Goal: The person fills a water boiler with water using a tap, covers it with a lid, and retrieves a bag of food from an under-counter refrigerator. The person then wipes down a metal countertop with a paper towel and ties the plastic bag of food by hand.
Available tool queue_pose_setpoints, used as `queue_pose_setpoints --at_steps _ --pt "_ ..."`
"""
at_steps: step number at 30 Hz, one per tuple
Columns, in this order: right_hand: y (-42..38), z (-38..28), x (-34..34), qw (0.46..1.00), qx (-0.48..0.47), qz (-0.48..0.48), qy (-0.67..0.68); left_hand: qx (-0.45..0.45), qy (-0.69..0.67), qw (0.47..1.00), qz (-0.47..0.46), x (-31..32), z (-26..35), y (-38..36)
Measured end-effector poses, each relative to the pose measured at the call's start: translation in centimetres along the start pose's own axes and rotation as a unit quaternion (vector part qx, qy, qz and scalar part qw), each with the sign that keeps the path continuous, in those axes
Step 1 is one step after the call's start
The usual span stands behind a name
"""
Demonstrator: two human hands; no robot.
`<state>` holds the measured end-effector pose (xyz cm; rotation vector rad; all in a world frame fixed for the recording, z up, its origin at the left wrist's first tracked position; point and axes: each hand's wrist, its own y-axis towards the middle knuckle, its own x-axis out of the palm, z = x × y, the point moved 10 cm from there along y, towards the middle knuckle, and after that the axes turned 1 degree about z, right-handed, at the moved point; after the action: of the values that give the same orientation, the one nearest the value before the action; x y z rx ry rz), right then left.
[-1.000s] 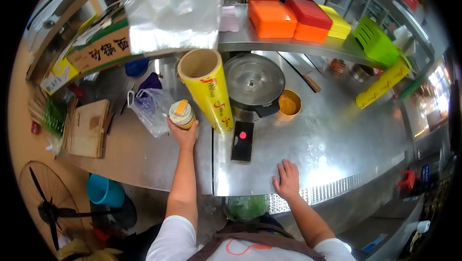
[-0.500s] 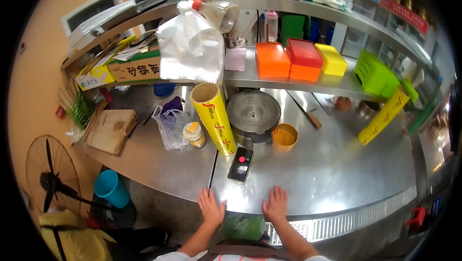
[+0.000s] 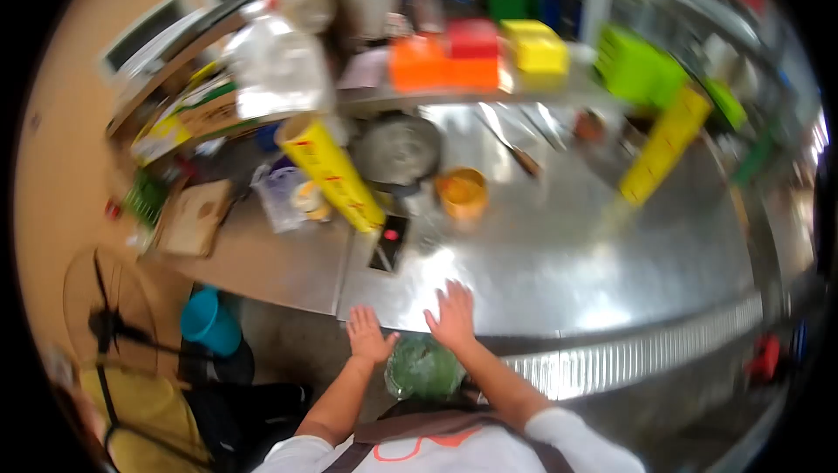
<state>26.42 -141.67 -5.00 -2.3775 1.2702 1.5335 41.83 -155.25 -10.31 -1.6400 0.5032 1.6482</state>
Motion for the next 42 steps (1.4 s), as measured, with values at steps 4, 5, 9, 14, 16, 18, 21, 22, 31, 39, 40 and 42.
queue_pose_setpoints --at_steps 4,5,9,14,16,18,21,22,31,39,40,42 --pt "-2.5 1.4 -0.9 0.992 -0.053 0.009 0.115 0.024 -0.007 1.0 -0.017 0.7 1.7 -1.4" --pt "-4.0 2.2 -2.1 0.994 -0.048 0.023 0.094 0.048 0.006 0.998 -0.031 1.7 2.5 -2.2" --pt "-12.8 5.4 -7.0 0.999 -0.02 0.005 0.046 0.2 -0.065 0.977 0.044 1.6 5.2 -6.4" --pt "-32.8 11.2 -12.2 0.959 0.267 0.009 -0.096 0.346 -0.195 0.918 0.003 2.8 8.5 -11.0" --pt "-41.2 12.5 -12.2 0.885 0.457 -0.086 -0.03 0.381 -0.222 0.897 -0.022 3.6 9.7 -12.1" --pt "-47.6 11.6 -12.9 0.822 0.559 -0.094 -0.041 0.406 -0.208 0.887 -0.066 5.9 10.0 -12.2" --pt "-56.4 11.0 -12.3 0.729 0.675 -0.116 -0.019 0.432 -0.206 0.872 -0.107 7.1 12.4 -12.4" --pt "-58.2 10.6 -12.0 0.698 0.704 -0.133 0.009 0.431 -0.193 0.872 -0.129 7.1 13.7 -12.5" --pt "-63.6 18.3 -16.7 0.677 0.732 0.038 0.075 0.481 -0.134 0.84 -0.212 9.5 29.8 -16.1" --pt "-68.7 31.4 -30.0 0.663 0.735 0.103 0.103 0.401 -0.094 0.857 -0.311 11.9 51.4 -21.4" --pt "-69.4 33.3 -31.7 0.664 0.733 0.11 0.095 0.358 -0.12 0.865 -0.331 12.0 54.0 -22.1" --pt "-70.3 37.5 -35.4 0.679 0.726 0.104 0.043 0.388 -0.106 0.849 -0.341 13.4 59.1 -22.3"
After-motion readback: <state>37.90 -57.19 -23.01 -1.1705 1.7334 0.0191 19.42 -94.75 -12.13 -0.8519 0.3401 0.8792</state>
